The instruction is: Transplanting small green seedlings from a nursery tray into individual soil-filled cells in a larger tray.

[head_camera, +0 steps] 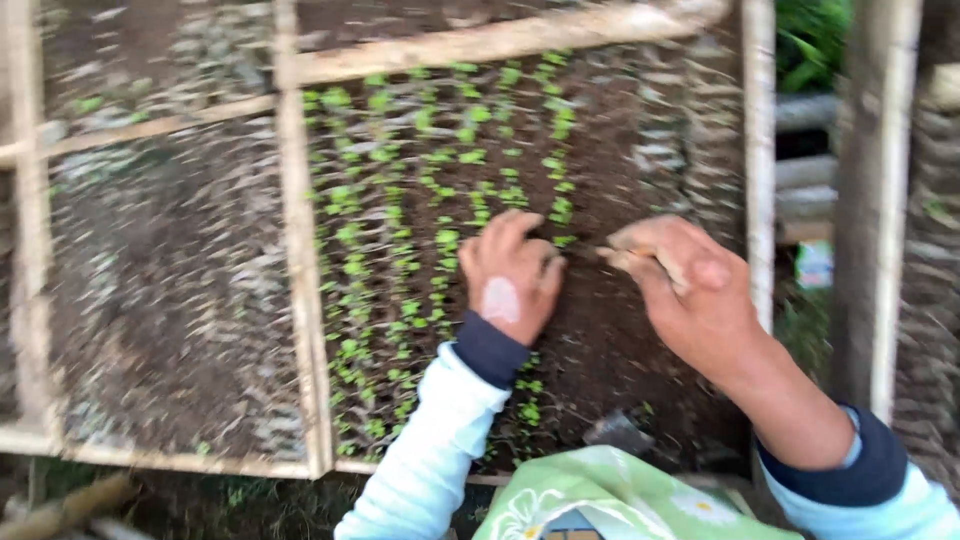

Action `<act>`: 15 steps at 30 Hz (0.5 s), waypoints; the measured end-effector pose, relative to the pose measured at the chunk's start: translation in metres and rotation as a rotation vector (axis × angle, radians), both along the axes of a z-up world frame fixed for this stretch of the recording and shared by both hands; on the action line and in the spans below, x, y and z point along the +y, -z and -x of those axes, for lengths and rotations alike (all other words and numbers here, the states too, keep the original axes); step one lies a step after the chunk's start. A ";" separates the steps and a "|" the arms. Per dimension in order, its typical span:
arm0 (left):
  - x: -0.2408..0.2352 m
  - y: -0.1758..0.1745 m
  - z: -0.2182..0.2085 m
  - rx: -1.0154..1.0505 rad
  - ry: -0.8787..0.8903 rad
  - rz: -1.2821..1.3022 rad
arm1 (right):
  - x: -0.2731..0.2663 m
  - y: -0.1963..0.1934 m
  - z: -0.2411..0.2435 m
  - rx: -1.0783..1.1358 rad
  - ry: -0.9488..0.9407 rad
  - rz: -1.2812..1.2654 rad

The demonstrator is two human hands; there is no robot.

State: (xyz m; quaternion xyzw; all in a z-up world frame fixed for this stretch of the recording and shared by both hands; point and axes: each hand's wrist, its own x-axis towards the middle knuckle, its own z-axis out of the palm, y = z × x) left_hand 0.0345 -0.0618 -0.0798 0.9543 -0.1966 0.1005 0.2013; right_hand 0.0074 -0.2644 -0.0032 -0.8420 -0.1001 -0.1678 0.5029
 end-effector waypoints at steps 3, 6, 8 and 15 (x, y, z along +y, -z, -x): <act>0.001 -0.002 0.000 0.051 0.027 0.038 | -0.005 -0.004 0.002 0.001 0.022 -0.003; -0.003 -0.006 0.000 0.100 0.014 0.088 | -0.007 0.017 0.003 -0.024 -0.084 0.024; -0.003 -0.004 0.000 0.104 0.013 0.087 | -0.003 0.028 0.003 -0.044 -0.102 -0.011; -0.002 -0.001 0.001 0.135 0.003 0.071 | 0.015 0.026 -0.002 0.080 -0.124 -0.085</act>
